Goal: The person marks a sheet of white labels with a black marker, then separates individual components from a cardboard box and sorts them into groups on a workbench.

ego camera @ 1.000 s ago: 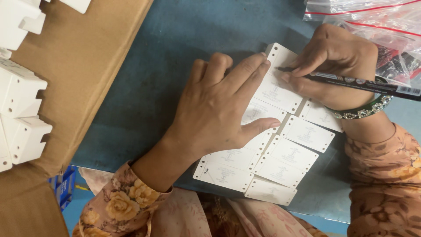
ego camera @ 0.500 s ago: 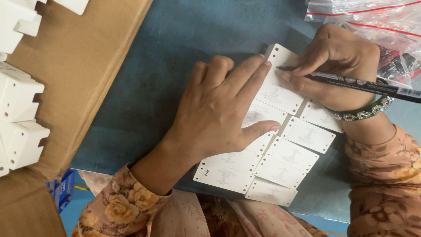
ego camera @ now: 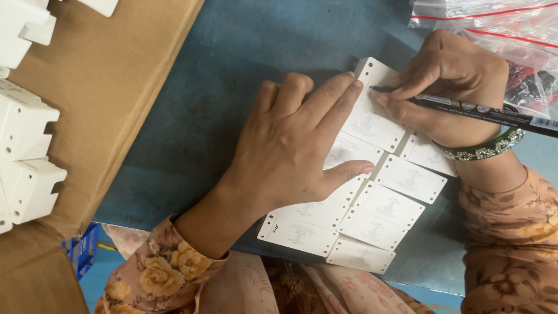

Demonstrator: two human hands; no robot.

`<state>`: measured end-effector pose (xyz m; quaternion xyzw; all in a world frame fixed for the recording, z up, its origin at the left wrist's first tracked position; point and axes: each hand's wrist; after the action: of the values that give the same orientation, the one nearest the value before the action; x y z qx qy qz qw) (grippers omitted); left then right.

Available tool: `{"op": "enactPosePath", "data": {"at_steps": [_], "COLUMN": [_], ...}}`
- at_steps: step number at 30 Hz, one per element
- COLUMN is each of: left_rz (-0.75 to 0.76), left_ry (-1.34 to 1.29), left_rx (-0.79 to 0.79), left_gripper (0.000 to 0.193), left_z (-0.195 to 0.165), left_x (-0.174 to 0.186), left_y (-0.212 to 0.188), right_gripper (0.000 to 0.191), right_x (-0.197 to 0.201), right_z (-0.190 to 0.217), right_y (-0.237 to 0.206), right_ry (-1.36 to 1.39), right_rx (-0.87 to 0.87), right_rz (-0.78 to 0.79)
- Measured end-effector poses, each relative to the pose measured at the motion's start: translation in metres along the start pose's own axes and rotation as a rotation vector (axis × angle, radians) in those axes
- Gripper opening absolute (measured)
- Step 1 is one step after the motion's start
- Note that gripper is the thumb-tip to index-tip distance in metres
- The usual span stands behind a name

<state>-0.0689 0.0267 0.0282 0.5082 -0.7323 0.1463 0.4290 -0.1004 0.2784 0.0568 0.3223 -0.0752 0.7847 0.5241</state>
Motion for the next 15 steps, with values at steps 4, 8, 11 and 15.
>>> {"op": "enactPosePath", "data": {"at_steps": [4, 8, 11, 15], "left_rz": [-0.002, -0.002, -0.001, 0.0], "left_ry": [0.008, 0.013, 0.012, 0.014], "left_rx": [-0.006, -0.009, -0.007, -0.008], "left_gripper": [0.089, 0.089, 0.089, 0.089], "left_z": [-0.0001, 0.0005, 0.0002, 0.0], "left_x": [-0.0006, -0.0009, -0.0013, -0.0016], "left_y": [-0.0013, -0.0009, -0.0007, -0.0008], "right_gripper": [0.022, 0.023, 0.023, 0.022], "right_x": [-0.0005, -0.0002, -0.0005, -0.0011], "right_z": [-0.0001, -0.0007, -0.0002, 0.0021], "right_y": [-0.0016, -0.0004, 0.0005, 0.0001], "right_ry": [0.017, -0.018, -0.025, -0.015], "right_rx": [0.002, 0.015, 0.024, 0.004], "right_rz": [-0.002, 0.007, 0.007, -0.001]}}
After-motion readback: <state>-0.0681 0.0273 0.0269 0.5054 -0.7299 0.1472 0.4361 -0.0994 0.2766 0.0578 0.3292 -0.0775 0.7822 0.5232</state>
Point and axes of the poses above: each hand's wrist, its own y-axis towards the middle knuckle, its own x-axis out of the back of the hand, z = x × y, and after that the axes turned 11 degrees about x, right-handed
